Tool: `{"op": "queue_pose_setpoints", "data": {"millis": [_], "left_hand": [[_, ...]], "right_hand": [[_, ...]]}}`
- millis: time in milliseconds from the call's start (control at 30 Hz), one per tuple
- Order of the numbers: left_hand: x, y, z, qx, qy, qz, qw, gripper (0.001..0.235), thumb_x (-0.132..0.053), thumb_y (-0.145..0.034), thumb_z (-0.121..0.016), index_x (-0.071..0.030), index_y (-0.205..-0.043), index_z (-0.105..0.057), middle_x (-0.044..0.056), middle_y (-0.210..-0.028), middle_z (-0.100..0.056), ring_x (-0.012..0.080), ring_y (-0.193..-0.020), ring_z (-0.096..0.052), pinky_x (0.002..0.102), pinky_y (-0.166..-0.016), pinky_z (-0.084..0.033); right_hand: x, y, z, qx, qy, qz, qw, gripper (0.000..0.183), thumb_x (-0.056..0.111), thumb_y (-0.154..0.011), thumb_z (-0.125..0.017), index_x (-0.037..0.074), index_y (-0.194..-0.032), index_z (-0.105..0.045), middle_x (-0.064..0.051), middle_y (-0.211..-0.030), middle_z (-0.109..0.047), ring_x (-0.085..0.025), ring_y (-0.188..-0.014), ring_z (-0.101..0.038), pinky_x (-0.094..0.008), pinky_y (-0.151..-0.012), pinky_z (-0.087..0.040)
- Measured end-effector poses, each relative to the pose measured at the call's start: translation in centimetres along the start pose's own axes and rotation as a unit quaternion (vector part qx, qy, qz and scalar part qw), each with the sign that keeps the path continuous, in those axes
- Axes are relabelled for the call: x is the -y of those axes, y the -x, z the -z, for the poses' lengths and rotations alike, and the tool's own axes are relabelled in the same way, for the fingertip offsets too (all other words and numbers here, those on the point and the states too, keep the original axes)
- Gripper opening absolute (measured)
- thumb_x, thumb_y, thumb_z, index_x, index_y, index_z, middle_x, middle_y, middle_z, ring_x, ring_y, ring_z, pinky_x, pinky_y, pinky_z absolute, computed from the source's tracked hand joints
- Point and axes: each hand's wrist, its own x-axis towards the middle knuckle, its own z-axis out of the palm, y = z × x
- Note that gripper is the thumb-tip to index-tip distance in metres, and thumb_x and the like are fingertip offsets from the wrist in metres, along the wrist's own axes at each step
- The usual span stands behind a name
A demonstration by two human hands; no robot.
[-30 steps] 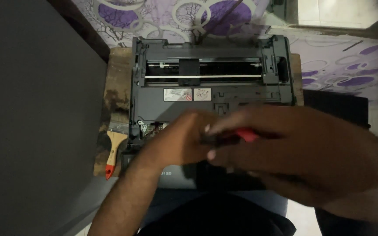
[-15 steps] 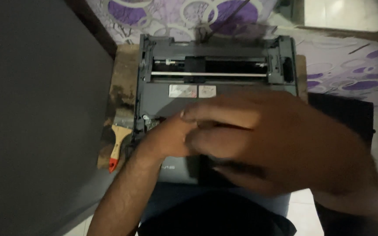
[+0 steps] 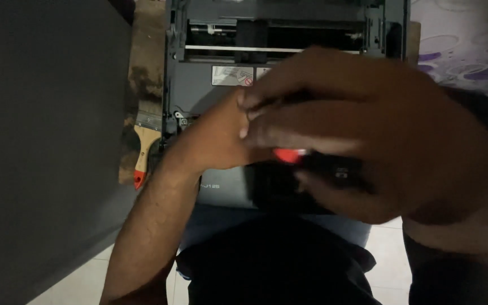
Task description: The person uses a power drill to remove screws from the bottom of a printer. They then flip the printer over, remove the top cover, and manipulate internal components and wires with their hands.
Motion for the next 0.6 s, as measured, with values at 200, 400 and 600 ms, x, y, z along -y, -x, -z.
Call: {"op": "queue_pose_setpoints", "data": {"millis": [200,400,600], "left_hand": [[0.1,-0.5,-0.1,-0.032,-0.022,-0.160,0.986,0.018,0.000,-0.084,-0.073,-0.012,-0.084,-0.059,0.001,-0.093,-0.060,0.0143,-0.088,-0.056,0.031,-0.076,-0.047],[-0.1,-0.3,-0.6,-0.028,0.018,-0.128,0.991,0.022,0.011,-0.082,-0.075,-0.008,-0.093,-0.069,-0.002,-0.087,-0.072,0.0092,-0.079,-0.070,0.023,-0.067,-0.054],[0.1,0.5,0.2,0.003,0.097,-0.026,0.995,0.021,0.002,-0.087,-0.074,-0.006,-0.106,-0.072,0.004,-0.097,-0.077,0.0112,-0.091,-0.072,0.025,-0.079,-0.055]], "right_hand": [[-0.2,0.4,0.6,0.017,0.062,-0.156,0.986,0.055,0.043,-0.080,-0.091,0.016,-0.123,-0.071,-0.004,-0.117,-0.073,-0.026,-0.111,-0.068,-0.040,-0.077,-0.051],[-0.7,0.4,0.1,0.010,0.104,-0.170,0.980,0.055,0.054,-0.078,-0.085,0.017,-0.116,-0.069,-0.003,-0.101,-0.068,-0.028,-0.095,-0.065,-0.044,-0.060,-0.045],[-1.5,1.0,0.8,0.017,-0.127,-0.026,0.991,0.046,0.019,-0.095,-0.077,0.005,-0.135,-0.058,-0.010,-0.133,-0.070,-0.027,-0.121,-0.074,-0.037,-0.097,-0.060]]}}
